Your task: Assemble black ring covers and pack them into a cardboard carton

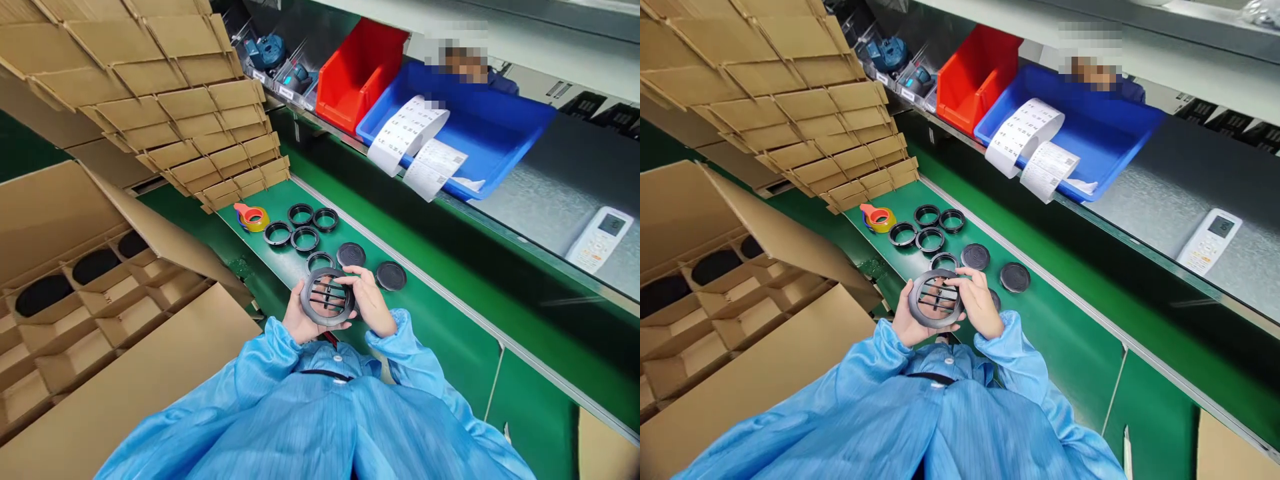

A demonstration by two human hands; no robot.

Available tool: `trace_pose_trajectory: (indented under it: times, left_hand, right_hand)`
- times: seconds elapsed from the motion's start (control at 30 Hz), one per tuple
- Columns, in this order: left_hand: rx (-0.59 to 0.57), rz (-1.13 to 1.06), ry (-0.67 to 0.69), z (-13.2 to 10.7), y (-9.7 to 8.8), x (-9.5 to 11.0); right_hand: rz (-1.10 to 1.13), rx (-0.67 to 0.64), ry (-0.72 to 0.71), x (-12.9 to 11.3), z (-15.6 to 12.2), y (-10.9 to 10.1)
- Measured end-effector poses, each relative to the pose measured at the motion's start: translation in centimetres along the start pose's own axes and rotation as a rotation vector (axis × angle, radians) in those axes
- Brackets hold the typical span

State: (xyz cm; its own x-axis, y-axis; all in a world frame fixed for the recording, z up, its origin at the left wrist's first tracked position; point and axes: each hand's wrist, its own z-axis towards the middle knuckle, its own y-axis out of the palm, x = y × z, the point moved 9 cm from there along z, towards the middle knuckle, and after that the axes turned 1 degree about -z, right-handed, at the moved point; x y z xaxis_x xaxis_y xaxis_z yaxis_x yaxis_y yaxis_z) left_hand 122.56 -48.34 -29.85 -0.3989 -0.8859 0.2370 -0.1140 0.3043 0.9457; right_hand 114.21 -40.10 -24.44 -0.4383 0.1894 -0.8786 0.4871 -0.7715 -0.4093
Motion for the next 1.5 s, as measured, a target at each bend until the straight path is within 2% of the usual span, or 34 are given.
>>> trace_pose_trajectory:
  times: [0.13,0.23,0.3,0.37,0.43,0.53,0.6,0.63,0.73,0.83,0.93,1.0,1.1,1.13,1.2,1.27,1.33,1.4,1.5]
  left_hand:
    - [0.085,-0.107,0.032,-0.7,-2.6,2.2]
    - [0.259,-0.213,0.115,-1.8,-5.7,3.8]
    - [0.388,-0.241,0.134,-2.7,-7.7,4.3]
    - [0.484,-0.220,0.088,-3.5,-9.3,4.2]
    - [0.539,-0.178,0.019,-4.1,-10.5,4.0]
    - [0.501,-0.141,-0.033,-4.3,-11.7,4.3]
    - [0.449,-0.102,-0.060,-4.2,-12.3,5.0]
    - [0.466,-0.066,-0.055,-4.4,-12.9,5.5]
    - [0.646,0.064,0.008,-6.1,-15.3,7.5]
    - [0.745,0.112,0.011,-8.1,-16.8,8.0]
    - [0.809,0.078,0.007,-10.2,-18.5,7.7]
    - [0.865,0.033,0.002,-11.5,-19.8,7.3]
    - [0.952,-0.003,-0.006,-13.0,-21.3,6.7]
    - [0.985,0.002,-0.012,-13.3,-21.7,6.6]
    - [1.041,0.092,-0.021,-13.5,-22.3,6.7]
    - [1.061,0.428,-0.037,-12.7,-22.4,8.1]
    - [1.014,0.878,-0.032,-10.2,-21.7,10.2]
    - [0.944,1.223,0.008,-6.3,-20.3,11.9]
    - [0.845,1.501,0.111,0.3,-17.3,13.1]
  right_hand:
    - [-0.176,-0.038,-0.107,-0.8,0.3,3.3]
    - [-0.325,-0.168,-0.244,-1.2,-0.3,7.2]
    - [-0.364,-0.278,-0.272,-0.6,-0.8,9.9]
    - [-0.361,-0.367,-0.218,0.7,-0.9,12.1]
    - [-0.326,-0.442,-0.093,2.7,-0.6,13.9]
    - [-0.250,-0.527,0.050,5.5,0.7,16.4]
    - [-0.295,-0.472,0.101,7.6,2.9,16.9]
    - [-0.363,-0.404,0.140,9.0,4.2,16.6]
    - [-0.632,-0.234,0.258,13.6,7.7,15.3]
    - [-0.772,-0.279,0.216,16.4,9.3,15.9]
    - [-0.829,-0.328,0.147,16.8,9.7,16.8]
    - [-0.855,-0.264,0.117,15.8,10.2,16.9]
    - [-0.862,-0.089,0.064,14.1,11.3,16.9]
    - [-0.857,-0.073,0.047,14.1,11.5,17.4]
    - [-0.841,-0.119,0.044,14.9,11.4,19.1]
    - [-0.825,-0.185,0.071,16.3,11.1,20.6]
    - [-0.817,-0.209,0.115,17.2,11.0,20.8]
    - [-0.801,-0.207,0.134,17.2,10.7,19.3]
    - [-0.779,-0.160,0.116,15.8,7.9,14.4]
